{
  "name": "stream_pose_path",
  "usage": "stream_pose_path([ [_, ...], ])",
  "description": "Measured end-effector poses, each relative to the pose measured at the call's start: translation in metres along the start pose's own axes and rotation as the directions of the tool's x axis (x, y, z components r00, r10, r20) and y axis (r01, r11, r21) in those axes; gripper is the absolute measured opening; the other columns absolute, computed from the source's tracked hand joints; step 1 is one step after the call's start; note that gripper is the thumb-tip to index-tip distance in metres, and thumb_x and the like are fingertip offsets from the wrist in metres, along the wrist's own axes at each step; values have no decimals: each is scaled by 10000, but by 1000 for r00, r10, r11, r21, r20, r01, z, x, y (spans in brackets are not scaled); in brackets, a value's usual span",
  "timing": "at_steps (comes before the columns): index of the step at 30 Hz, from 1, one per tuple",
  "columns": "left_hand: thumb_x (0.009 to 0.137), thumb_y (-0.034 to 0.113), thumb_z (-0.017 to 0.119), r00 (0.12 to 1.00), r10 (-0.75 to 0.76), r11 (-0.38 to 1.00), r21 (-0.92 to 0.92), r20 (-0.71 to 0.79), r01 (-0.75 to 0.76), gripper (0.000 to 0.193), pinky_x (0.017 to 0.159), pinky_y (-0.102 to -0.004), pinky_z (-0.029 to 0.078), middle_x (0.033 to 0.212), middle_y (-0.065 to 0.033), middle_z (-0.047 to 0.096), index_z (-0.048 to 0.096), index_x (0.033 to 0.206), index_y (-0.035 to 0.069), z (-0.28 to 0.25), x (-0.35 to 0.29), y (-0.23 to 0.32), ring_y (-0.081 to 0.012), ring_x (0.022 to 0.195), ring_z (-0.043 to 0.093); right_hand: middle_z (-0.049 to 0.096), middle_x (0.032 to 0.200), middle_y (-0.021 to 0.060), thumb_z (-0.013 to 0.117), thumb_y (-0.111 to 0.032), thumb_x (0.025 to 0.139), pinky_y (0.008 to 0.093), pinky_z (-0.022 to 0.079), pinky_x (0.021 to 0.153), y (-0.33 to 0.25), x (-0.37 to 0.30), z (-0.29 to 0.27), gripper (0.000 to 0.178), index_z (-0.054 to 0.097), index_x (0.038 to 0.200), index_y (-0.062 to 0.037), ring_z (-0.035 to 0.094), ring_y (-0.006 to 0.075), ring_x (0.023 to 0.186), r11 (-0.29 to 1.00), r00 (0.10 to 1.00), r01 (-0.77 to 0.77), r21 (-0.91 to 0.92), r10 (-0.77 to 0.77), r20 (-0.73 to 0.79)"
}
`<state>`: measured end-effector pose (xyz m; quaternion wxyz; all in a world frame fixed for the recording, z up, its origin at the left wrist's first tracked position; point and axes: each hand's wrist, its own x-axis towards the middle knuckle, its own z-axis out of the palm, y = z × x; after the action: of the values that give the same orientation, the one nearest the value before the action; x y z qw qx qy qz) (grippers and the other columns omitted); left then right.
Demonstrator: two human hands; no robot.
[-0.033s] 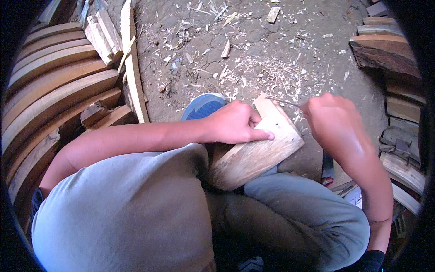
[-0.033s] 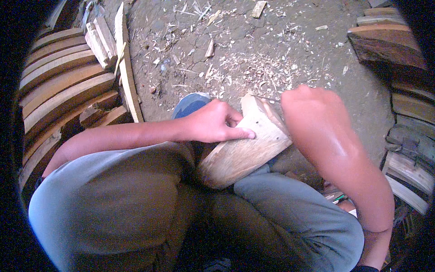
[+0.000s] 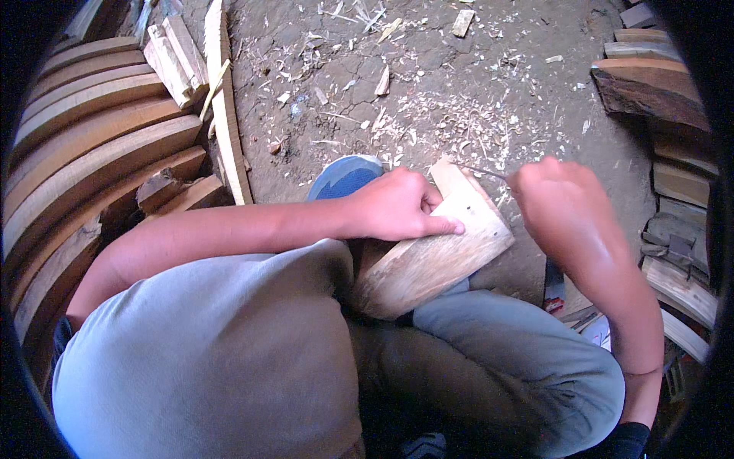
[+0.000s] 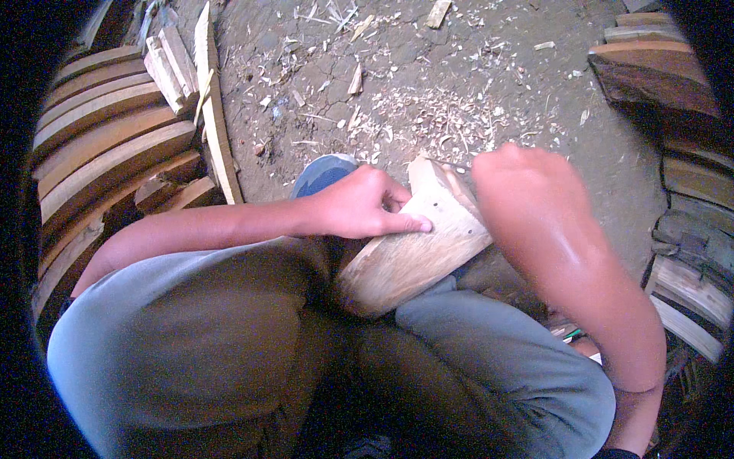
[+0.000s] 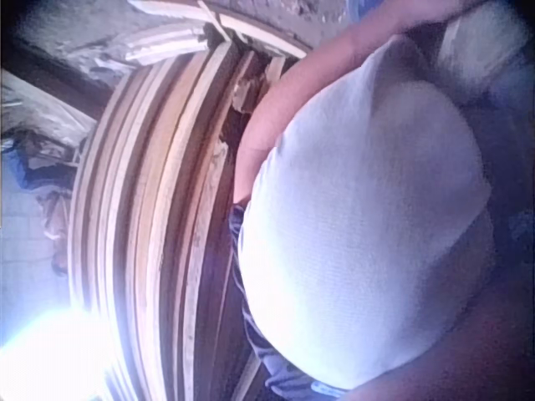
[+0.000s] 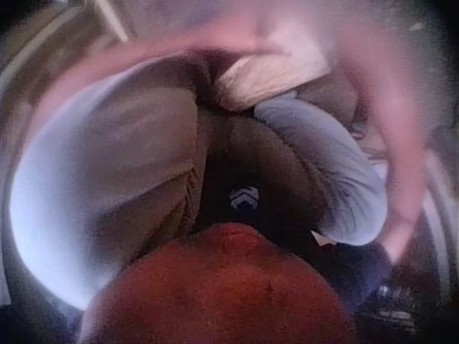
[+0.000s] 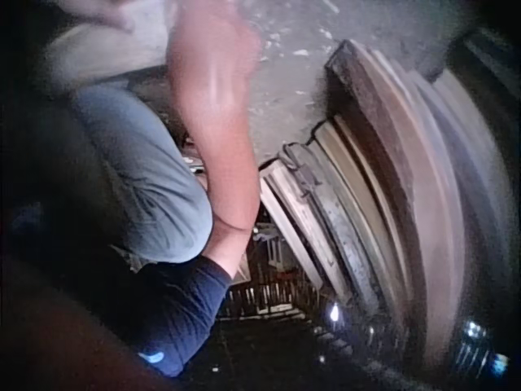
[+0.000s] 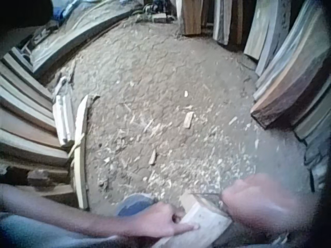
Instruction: The person sits cross-legged and uses a chisel to carve a small wooden block held between their legs. They repeatedly chip away at the wood, creating shavings that fall to the ground.
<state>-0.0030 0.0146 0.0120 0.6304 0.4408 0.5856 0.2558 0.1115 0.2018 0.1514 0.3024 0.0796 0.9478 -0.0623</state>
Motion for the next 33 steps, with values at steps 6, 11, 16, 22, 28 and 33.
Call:
stream_pose_path([
  [6, 910, 534, 760, 1000, 3, 1000, -6, -2, -3, 584, 580, -404, 463, 594, -159, 606, 710, 747, -25, 5, -1, -2, -162, 559, 553, 749, 870, 221, 650, -26, 826, 443, 617, 755, -7, 7, -14, 116, 760, 860, -20, 765, 360, 856, 999, 988, -32, -8, 32, 154],
  [11, 910, 533, 761, 1000, 6, 999, -52, -12, -6, 590, 569, -401, 451, 582, -151, 588, 698, 733, -26, 4, -1, -4, -146, 555, 519, 755, 873, 210, 662, -30, 822, 441, 620, 760, -5, 13, -2, 122, 770, 879, -28, 768, 352, 867, 999, 994, -23, -25, 26, 108],
  [16, 911, 536, 760, 1000, -2, 1000, -22, 7, 2, 604, 555, -402, 434, 562, -140, 556, 675, 704, -26, 2, 3, -1, -134, 551, 482, 761, 906, 211, 657, -50, 835, 437, 622, 765, -2, 24, 0, 137, 774, 903, -33, 771, 343, 878, 998, 972, -53, -42, 61, 226],
  [22, 910, 547, 760, 1000, -13, 999, -40, -11, 12, 614, 535, -396, 421, 543, -123, 545, 676, 695, -21, 0, 0, 2, -133, 538, 469, 766, 913, 201, 651, -75, 858, 431, 623, 773, -12, 22, 5, 140, 780, 903, -42, 774, 328, 889, 998, 982, -39, -56, 49, 182],
  [28, 912, 536, 765, 1000, 7, 999, -48, -6, -7, 603, 537, -394, 425, 541, -119, 546, 681, 702, -24, 2, 1, -1, -125, 541, 467, 770, 928, 192, 653, -82, 866, 427, 623, 788, -7, 29, 1, 145, 782, 925, -52, 775, 323, 897, 996, 966, -55, -68, 70, 250],
  [33, 912, 530, 766, 999, -15, 999, -30, 29, 15, 596, 557, -409, 441, 559, -128, 563, 681, 709, -24, -1, 0, -1, -132, 556, 483, 768, 934, 203, 647, -69, 862, 432, 621, 785, -6, 30, 7, 149, 781, 923, -45, 774, 327, 889, 996, 970, -50, -68, 65, 234],
])
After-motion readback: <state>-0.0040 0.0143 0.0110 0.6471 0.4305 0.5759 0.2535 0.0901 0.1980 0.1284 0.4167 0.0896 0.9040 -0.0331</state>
